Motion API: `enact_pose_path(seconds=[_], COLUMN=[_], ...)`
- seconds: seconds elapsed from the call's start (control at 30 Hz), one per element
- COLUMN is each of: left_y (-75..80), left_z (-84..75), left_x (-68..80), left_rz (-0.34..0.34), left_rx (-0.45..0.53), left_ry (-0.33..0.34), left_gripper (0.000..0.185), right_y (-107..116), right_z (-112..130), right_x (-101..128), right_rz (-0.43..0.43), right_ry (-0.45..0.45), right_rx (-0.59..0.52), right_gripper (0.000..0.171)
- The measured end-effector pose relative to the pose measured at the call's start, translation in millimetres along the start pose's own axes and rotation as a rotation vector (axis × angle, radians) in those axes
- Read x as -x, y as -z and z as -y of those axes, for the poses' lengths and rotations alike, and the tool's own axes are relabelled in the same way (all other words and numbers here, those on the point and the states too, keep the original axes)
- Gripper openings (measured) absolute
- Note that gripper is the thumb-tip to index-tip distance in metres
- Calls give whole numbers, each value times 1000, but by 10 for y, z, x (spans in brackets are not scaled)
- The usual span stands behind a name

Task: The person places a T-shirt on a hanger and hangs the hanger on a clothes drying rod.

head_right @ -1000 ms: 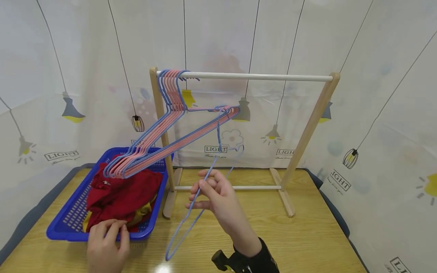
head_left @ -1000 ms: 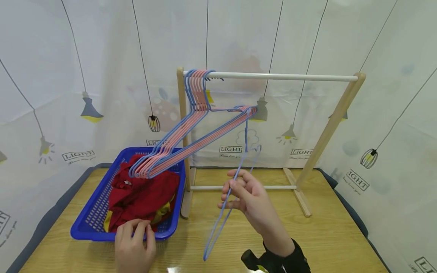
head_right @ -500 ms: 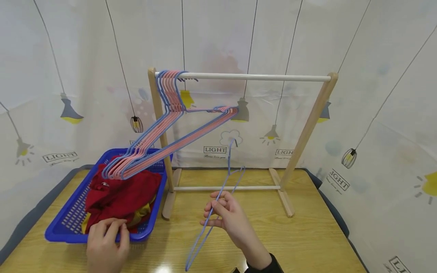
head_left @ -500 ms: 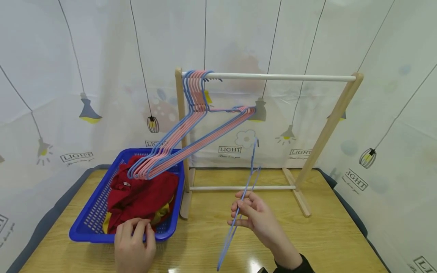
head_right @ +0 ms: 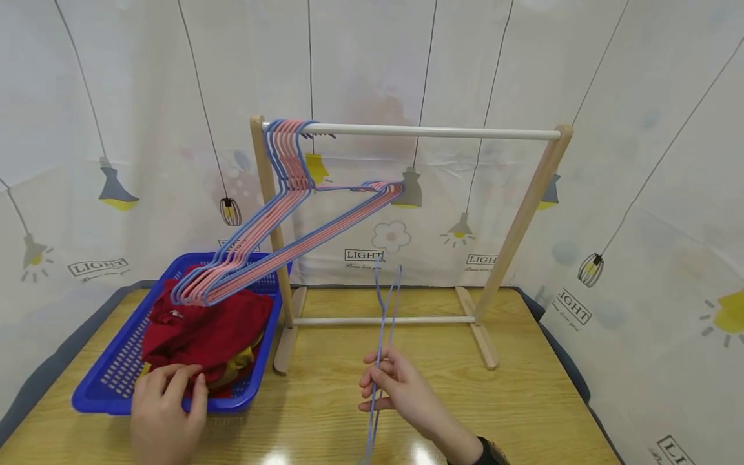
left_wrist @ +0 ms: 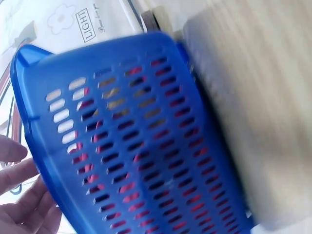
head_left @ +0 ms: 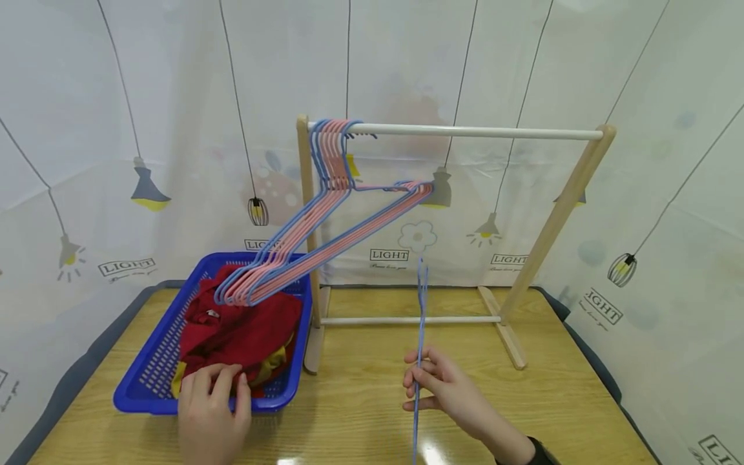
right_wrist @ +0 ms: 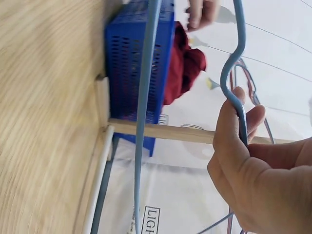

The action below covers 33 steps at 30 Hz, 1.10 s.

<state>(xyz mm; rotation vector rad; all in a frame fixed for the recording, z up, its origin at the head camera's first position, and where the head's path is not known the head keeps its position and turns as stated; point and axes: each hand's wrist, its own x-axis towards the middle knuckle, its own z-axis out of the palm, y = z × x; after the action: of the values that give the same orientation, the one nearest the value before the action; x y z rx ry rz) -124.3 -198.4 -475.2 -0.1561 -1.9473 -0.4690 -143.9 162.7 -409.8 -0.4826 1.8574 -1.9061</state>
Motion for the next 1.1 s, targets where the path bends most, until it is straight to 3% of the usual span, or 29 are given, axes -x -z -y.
enact_pose_path(seconds=[0.1, 0.2, 0.33, 0.53, 0.63, 0.83, 0.97, 1.1], left_y=[92, 186, 296, 416, 440, 389, 333, 263], left_z=[21, 52, 104, 224, 311, 462, 502, 507], left_x=[-110, -244, -444, -763, -902, -1107, -1244, -1391], left_rz=[64, 80, 77, 154, 223, 384, 470, 632], left_rx=[-32, -52, -58, -77, -90, -135, -169, -199], left_ry=[13, 7, -39, -111, -140, -172, -199, -167], left_gripper=[40, 37, 27, 24, 25, 55, 65, 75], right_y=[80, 167, 260, 398, 459, 556, 609, 645], right_z=[-25, -36, -54, -105, -128, -179, -215, -234], right_x=[59, 115, 160, 175, 175, 174, 205, 242], right_rz=[26, 57, 83, 81, 56, -40, -66, -87], right_ry=[-15, -26, -29, -19, 18, 74, 125, 183], right_rx=[42, 80, 161, 209, 225, 346, 414, 463], right_gripper=[21, 21, 24, 27, 32, 36, 35, 33])
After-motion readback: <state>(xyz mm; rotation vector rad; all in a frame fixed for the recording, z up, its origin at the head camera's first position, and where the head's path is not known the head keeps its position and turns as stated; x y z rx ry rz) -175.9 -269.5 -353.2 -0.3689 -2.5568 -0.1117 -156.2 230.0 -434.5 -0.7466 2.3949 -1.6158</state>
